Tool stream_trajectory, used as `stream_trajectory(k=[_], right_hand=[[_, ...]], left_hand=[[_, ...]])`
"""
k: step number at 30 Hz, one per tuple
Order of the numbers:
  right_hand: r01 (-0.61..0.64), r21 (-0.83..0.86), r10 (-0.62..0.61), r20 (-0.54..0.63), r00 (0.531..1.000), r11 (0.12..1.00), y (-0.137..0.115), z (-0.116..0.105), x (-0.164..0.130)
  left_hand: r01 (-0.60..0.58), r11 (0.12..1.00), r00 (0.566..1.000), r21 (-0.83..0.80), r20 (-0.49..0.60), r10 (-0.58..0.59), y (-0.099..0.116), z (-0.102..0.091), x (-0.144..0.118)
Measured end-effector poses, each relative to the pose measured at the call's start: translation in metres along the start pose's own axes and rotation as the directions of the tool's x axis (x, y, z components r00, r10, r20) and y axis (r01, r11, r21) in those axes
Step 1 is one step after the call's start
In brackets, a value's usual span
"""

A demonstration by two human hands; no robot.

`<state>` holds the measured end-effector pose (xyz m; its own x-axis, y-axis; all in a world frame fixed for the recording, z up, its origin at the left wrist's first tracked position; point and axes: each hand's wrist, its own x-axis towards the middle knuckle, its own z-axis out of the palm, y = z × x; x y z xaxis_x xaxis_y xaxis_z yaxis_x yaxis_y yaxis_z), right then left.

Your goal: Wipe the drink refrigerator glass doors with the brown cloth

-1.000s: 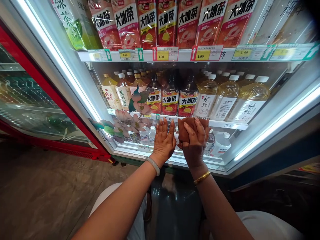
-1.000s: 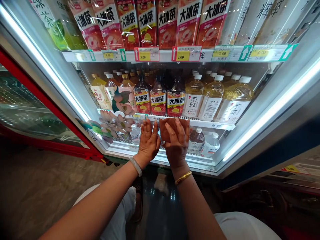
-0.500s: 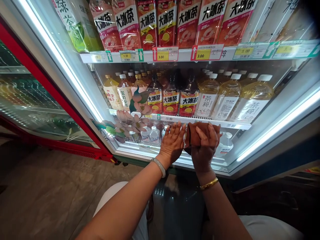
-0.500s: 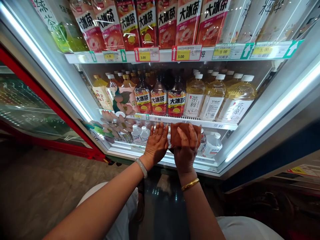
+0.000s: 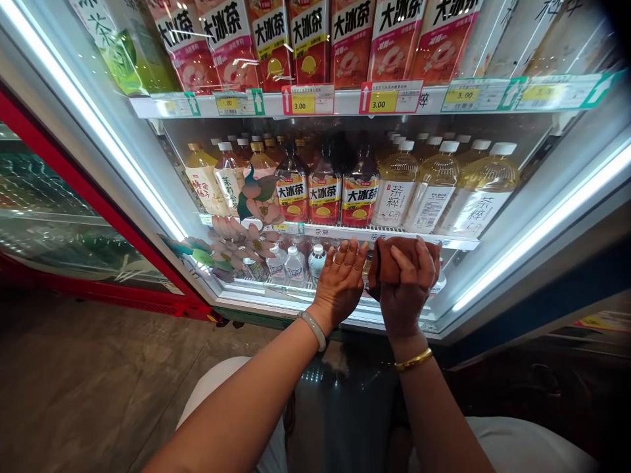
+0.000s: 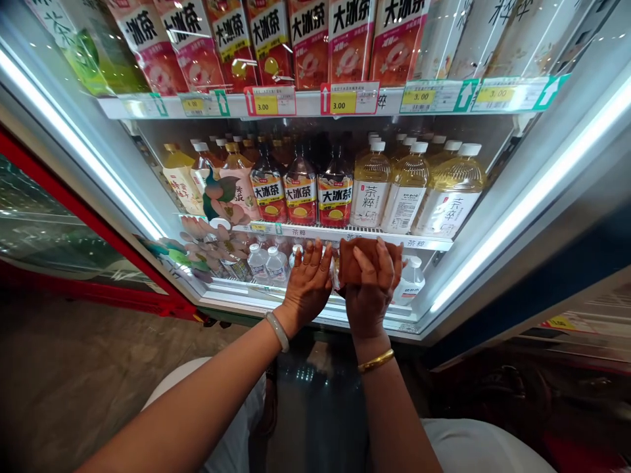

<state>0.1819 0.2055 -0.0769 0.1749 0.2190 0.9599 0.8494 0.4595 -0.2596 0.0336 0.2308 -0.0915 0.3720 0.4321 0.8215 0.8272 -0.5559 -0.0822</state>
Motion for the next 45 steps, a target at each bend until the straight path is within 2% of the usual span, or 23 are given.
stream_trajectory(k=[3, 6, 10, 15, 17, 20, 23, 26, 32, 36, 40, 45], right_hand=[[-0.003, -0.003, 0.003, 0.045, 0.999, 1.000, -0.005, 0.001, 0.006], [0.031, 0.016, -0.032, 0.067, 0.997, 0.999, -0.008, 0.004, -0.006], [0.031, 0.017, -0.033, 0.076, 0.997, 0.999, 0.002, 0.001, -0.018], [-0.042, 0.059, 0.043, -0.003, 0.999, 0.997, 0.011, -0.011, 0.009], [-0.067, 0.067, 0.066, 0.019, 0.998, 0.996, 0.008, -0.011, 0.017], [-0.023, 0.077, 0.017, 0.090, 0.996, 0.997, 0.004, -0.008, 0.012], [0.036, 0.031, -0.038, 0.085, 0.996, 0.999, 0.008, -0.005, -0.009], [0.037, -0.029, -0.036, 0.042, 0.998, 0.999, 0.017, -0.004, -0.023], [-0.030, 0.084, 0.036, -0.066, 0.997, 0.996, 0.015, -0.006, -0.006], [-0.052, 0.061, 0.053, -0.016, 0.998, 0.997, 0.011, -0.007, -0.007], [-0.027, 0.066, 0.027, 0.013, 1.000, 0.997, 0.019, -0.010, -0.017], [-0.117, 0.131, 0.121, -0.020, 0.992, 0.984, 0.028, -0.019, 0.001]], left_hand=[[0.018, 1.000, 1.000, -0.018, -0.003, -0.018, 0.005, 0.006, 0.002], [0.060, 0.997, 0.998, -0.043, 0.001, -0.060, 0.009, 0.011, 0.004], [0.088, 0.993, 0.995, -0.081, 0.057, -0.083, 0.014, 0.009, 0.006], [0.116, 0.988, 0.992, -0.101, 0.057, -0.111, 0.021, 0.006, 0.010], [0.126, 0.987, 0.992, -0.104, 0.045, -0.122, 0.024, 0.007, 0.011], [0.139, 0.987, 0.990, -0.086, 0.040, -0.136, 0.027, 0.011, 0.010], [0.085, 0.995, 0.996, -0.060, 0.043, -0.083, 0.029, 0.013, 0.008], [0.044, 0.997, 0.999, -0.058, 0.029, -0.042, 0.029, 0.012, 0.010], [0.032, 0.999, 0.999, -0.017, -0.018, -0.032, 0.036, 0.011, 0.020], [0.028, 0.997, 0.999, 0.077, -0.036, -0.025, 0.040, 0.015, 0.023], [0.001, 0.989, 0.996, 0.150, -0.088, 0.013, 0.043, 0.018, 0.025], [-0.017, 0.987, 0.993, 0.162, -0.111, 0.035, 0.051, 0.016, 0.033]])
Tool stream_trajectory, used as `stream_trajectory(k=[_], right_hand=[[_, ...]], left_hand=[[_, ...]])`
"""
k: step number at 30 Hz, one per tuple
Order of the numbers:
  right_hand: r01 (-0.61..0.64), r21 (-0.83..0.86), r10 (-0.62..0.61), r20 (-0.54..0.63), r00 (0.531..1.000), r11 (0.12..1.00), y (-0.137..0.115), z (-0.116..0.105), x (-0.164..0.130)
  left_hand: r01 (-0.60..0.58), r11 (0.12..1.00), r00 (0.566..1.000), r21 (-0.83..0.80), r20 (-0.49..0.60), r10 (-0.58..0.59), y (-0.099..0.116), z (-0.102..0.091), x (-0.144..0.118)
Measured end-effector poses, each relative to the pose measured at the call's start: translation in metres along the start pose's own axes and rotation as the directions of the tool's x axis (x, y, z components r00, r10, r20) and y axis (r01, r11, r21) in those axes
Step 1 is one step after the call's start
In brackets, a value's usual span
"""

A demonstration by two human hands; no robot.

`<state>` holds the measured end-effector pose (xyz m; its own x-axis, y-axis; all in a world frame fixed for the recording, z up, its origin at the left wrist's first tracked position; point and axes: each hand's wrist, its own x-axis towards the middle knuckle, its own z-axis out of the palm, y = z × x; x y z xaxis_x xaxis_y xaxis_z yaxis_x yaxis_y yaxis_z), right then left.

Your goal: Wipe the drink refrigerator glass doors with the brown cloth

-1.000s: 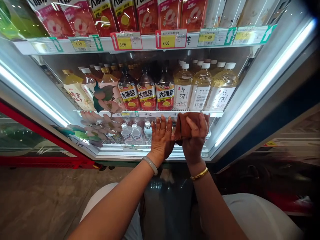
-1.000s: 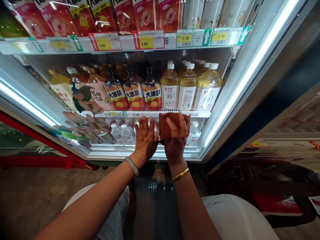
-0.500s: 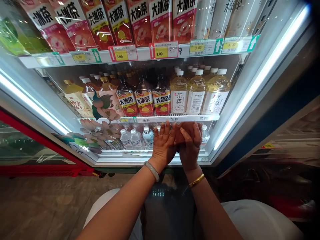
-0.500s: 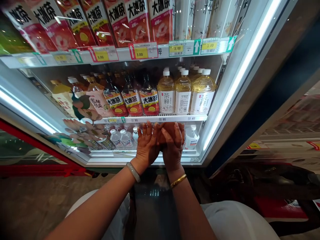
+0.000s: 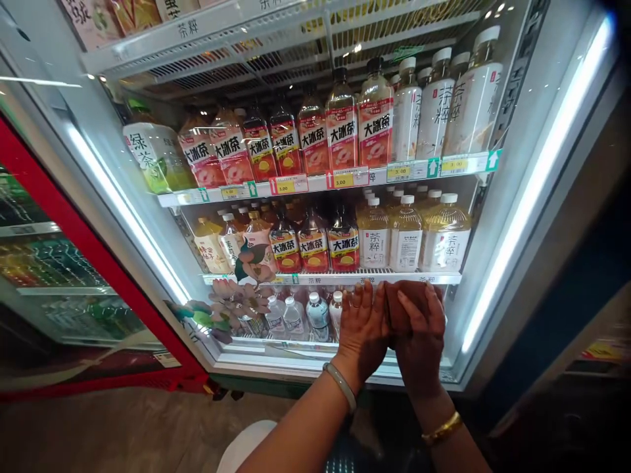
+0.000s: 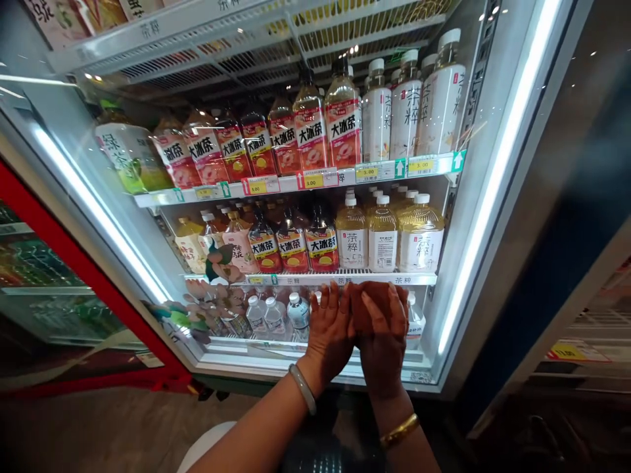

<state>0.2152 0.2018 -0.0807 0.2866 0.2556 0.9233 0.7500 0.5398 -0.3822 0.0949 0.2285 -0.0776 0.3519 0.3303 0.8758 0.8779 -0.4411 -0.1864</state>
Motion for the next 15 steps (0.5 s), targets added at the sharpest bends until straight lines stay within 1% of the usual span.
stream_trajectory(k=[3, 6, 9, 12, 15], right_hand=[[-0.018, -0.076, 0.021, 0.048, 0.999, 0.997, 0.000, -0.002, 0.006], [0.035, -0.103, -0.029, 0.060, 0.998, 0.994, 0.006, -0.004, -0.004], [0.075, -0.091, -0.071, 0.039, 0.997, 0.993, 0.016, -0.008, -0.012], [0.024, -0.109, -0.019, 0.041, 0.999, 0.994, 0.018, -0.014, -0.002], [-0.012, -0.122, 0.014, 0.011, 1.000, 0.993, 0.012, -0.014, 0.017]], left_hand=[[-0.016, 1.000, 1.000, -0.025, -0.002, 0.016, 0.004, 0.000, 0.004], [-0.015, 0.997, 1.000, -0.074, -0.009, 0.015, 0.008, 0.002, 0.006], [0.006, 0.995, 0.999, -0.097, -0.049, -0.011, 0.012, 0.008, 0.008], [0.003, 0.994, 0.998, -0.111, -0.067, -0.011, 0.014, 0.012, 0.009], [-0.001, 0.993, 0.999, -0.117, -0.052, -0.006, 0.015, 0.013, 0.010]])
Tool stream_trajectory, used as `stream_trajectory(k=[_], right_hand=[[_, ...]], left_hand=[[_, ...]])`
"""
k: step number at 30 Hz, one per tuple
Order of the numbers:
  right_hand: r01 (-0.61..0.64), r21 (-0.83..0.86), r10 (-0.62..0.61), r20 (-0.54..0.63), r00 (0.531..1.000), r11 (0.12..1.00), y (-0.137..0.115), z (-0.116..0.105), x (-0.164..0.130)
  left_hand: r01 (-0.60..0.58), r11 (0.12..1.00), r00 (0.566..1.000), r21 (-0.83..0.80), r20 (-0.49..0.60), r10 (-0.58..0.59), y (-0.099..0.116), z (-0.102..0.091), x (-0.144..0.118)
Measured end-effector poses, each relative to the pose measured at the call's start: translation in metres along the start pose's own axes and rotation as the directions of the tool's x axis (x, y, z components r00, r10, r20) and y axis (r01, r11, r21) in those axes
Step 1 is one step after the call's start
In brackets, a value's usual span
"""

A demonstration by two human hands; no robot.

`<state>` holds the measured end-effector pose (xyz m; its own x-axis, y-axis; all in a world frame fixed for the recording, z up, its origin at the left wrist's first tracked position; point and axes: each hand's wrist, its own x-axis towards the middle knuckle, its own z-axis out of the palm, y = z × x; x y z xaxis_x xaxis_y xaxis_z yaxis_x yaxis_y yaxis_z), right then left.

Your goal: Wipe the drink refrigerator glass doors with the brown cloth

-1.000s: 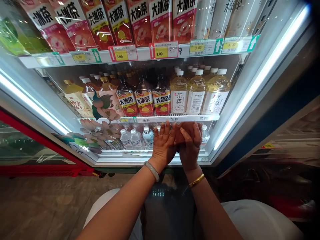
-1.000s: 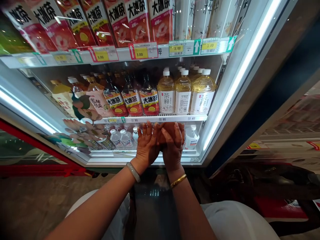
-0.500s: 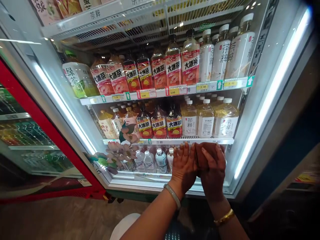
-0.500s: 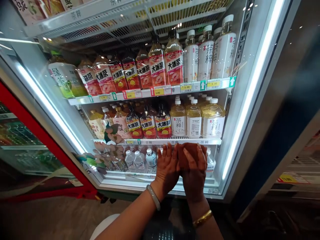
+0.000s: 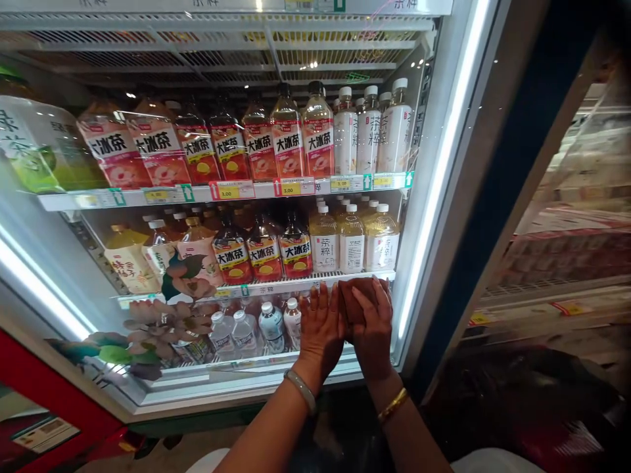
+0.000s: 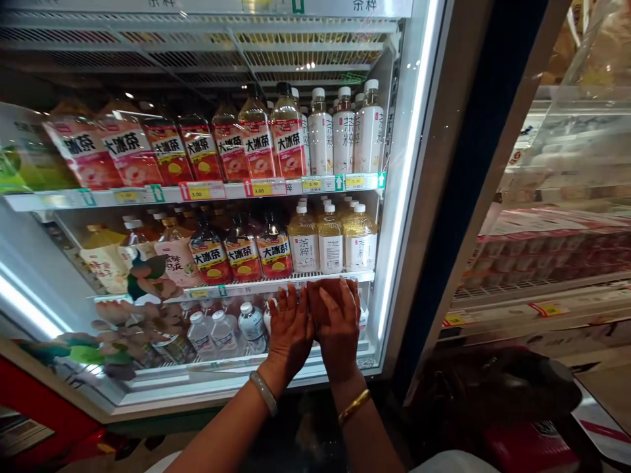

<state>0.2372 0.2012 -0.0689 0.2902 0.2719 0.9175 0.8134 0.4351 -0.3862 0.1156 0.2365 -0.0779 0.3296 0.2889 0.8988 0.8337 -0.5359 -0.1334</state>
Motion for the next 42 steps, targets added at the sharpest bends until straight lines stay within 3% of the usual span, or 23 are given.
stream_trajectory(k=[3, 8, 15, 22, 27, 29, 32, 35, 38, 42], right_hand=[[0.006, -0.027, -0.006, -0.023, 1.000, 1.000, -0.005, 0.003, 0.004], [0.048, -0.092, -0.037, 0.116, 0.993, 0.995, 0.007, 0.001, -0.020], [-0.113, -0.015, 0.113, -0.023, 0.993, 0.993, 0.005, -0.010, 0.006], [-0.037, -0.026, 0.040, 0.116, 0.992, 0.999, 0.008, -0.007, -0.017], [-0.266, 0.062, 0.269, -0.038, 0.963, 0.962, 0.018, -0.021, -0.006], [-0.300, 0.079, 0.304, -0.045, 0.952, 0.951, 0.016, -0.025, 0.005], [-0.251, 0.068, 0.250, 0.026, 0.968, 0.966, 0.011, -0.022, 0.006], [-0.169, 0.032, 0.165, 0.106, 0.981, 0.985, 0.012, -0.014, -0.012], [-0.142, 0.020, 0.141, 0.060, 0.988, 0.990, 0.018, -0.011, -0.025], [-0.215, 0.040, 0.216, -0.034, 0.976, 0.976, 0.017, -0.017, -0.012]], left_hand=[[0.017, 1.000, 1.000, -0.010, 0.025, -0.017, -0.001, 0.000, 0.000], [0.039, 0.997, 0.999, -0.073, 0.030, -0.037, 0.001, -0.001, 0.003], [0.031, 0.997, 0.999, -0.072, 0.035, -0.029, 0.002, -0.005, 0.004], [0.038, 0.998, 0.998, -0.043, 0.061, -0.035, 0.004, -0.004, 0.002], [0.006, 0.999, 0.999, -0.035, 0.041, -0.005, 0.009, -0.004, 0.007], [0.016, 1.000, 0.999, -0.024, 0.031, -0.015, 0.011, -0.003, 0.008], [0.022, 1.000, 0.999, -0.010, 0.024, -0.022, 0.013, -0.002, 0.010], [0.000, 1.000, 1.000, -0.008, 0.003, 0.000, 0.016, -0.001, 0.011], [-0.009, 1.000, 1.000, -0.012, -0.007, 0.009, 0.019, -0.002, 0.012], [-0.023, 1.000, 1.000, -0.013, -0.010, 0.023, 0.023, -0.003, 0.014]])
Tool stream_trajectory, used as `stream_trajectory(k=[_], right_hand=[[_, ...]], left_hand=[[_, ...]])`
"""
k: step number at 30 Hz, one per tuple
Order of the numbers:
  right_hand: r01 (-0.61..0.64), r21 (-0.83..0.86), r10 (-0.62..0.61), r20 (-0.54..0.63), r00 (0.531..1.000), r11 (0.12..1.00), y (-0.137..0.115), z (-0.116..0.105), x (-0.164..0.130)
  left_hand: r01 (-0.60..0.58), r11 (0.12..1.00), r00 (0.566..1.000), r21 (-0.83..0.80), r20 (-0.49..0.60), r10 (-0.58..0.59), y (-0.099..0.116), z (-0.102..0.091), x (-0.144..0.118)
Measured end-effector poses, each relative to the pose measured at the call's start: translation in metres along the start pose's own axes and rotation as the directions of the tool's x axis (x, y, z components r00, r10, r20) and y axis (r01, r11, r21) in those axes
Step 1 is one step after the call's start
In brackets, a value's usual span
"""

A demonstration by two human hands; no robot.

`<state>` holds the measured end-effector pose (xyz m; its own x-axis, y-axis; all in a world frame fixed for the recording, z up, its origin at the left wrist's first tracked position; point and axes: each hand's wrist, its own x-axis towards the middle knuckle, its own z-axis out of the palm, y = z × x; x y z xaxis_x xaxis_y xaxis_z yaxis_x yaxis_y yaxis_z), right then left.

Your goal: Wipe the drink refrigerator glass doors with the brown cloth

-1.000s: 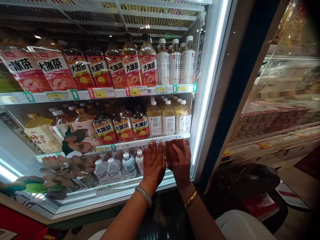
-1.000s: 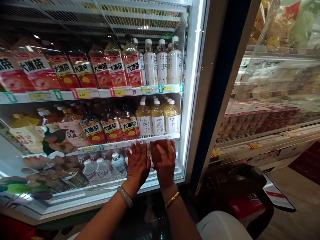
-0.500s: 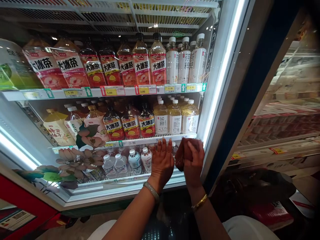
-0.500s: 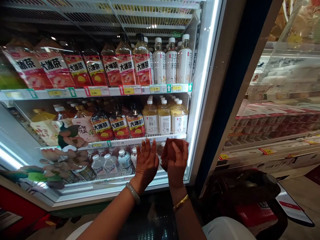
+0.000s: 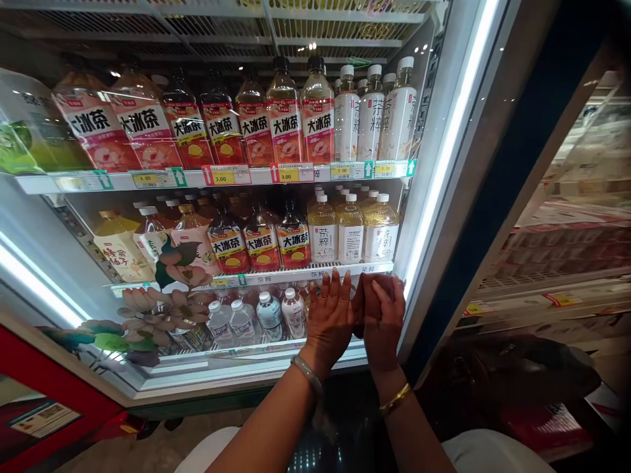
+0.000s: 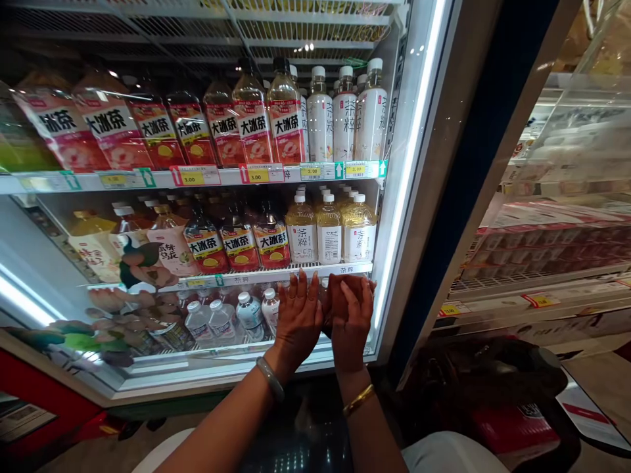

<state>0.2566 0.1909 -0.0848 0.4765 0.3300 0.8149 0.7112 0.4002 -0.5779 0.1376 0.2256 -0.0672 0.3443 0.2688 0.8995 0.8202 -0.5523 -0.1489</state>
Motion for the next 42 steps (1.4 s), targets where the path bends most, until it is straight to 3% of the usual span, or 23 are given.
stream_trajectory(k=[4, 8, 13, 18, 21, 26, 31, 34, 38, 42], right_hand=[[0.032, -0.027, -0.030, 0.045, 0.999, 0.999, -0.006, -0.001, 0.009], [0.134, -0.061, -0.124, 0.146, 0.981, 0.989, 0.005, 0.004, -0.009], [0.072, -0.031, -0.069, 0.070, 0.995, 0.997, 0.008, 0.000, -0.006], [0.096, -0.013, -0.094, 0.116, 0.989, 0.995, -0.006, -0.004, 0.011], [0.128, -0.035, -0.122, 0.154, 0.981, 0.991, -0.002, 0.000, 0.004], [0.125, -0.032, -0.120, 0.119, 0.986, 0.992, 0.007, 0.000, -0.007], [0.036, -0.004, -0.036, 0.086, 0.996, 0.999, -0.006, -0.007, 0.013], [0.067, -0.001, -0.066, 0.114, 0.991, 0.998, -0.012, -0.007, 0.019], [0.144, -0.028, -0.135, 0.195, 0.971, 0.989, -0.007, -0.004, 0.008], [0.091, -0.031, -0.086, 0.137, 0.987, 0.995, 0.003, -0.005, 0.001]], left_hand=[[-0.022, 0.999, 1.000, 0.034, 0.007, 0.022, 0.002, 0.000, 0.001], [-0.013, 1.000, 1.000, 0.023, 0.010, 0.013, 0.004, 0.001, 0.001], [0.008, 1.000, 1.000, 0.020, 0.004, -0.008, 0.005, 0.001, 0.003], [0.000, 1.000, 0.999, 0.018, 0.044, -0.001, 0.005, 0.001, 0.001], [0.019, 1.000, 0.998, -0.007, 0.054, -0.019, 0.005, 0.003, 0.000], [0.034, 0.999, 0.998, -0.020, 0.059, -0.033, 0.006, 0.002, 0.002], [0.050, 0.999, 0.995, -0.021, 0.091, -0.048, 0.008, 0.000, 0.003], [0.060, 0.997, 0.994, -0.044, 0.095, -0.056, 0.009, 0.001, 0.002], [0.047, 0.997, 0.996, -0.057, 0.078, -0.042, 0.007, 0.003, 0.001], [0.037, 0.998, 0.998, -0.052, 0.056, -0.034, 0.006, 0.002, 0.003]])
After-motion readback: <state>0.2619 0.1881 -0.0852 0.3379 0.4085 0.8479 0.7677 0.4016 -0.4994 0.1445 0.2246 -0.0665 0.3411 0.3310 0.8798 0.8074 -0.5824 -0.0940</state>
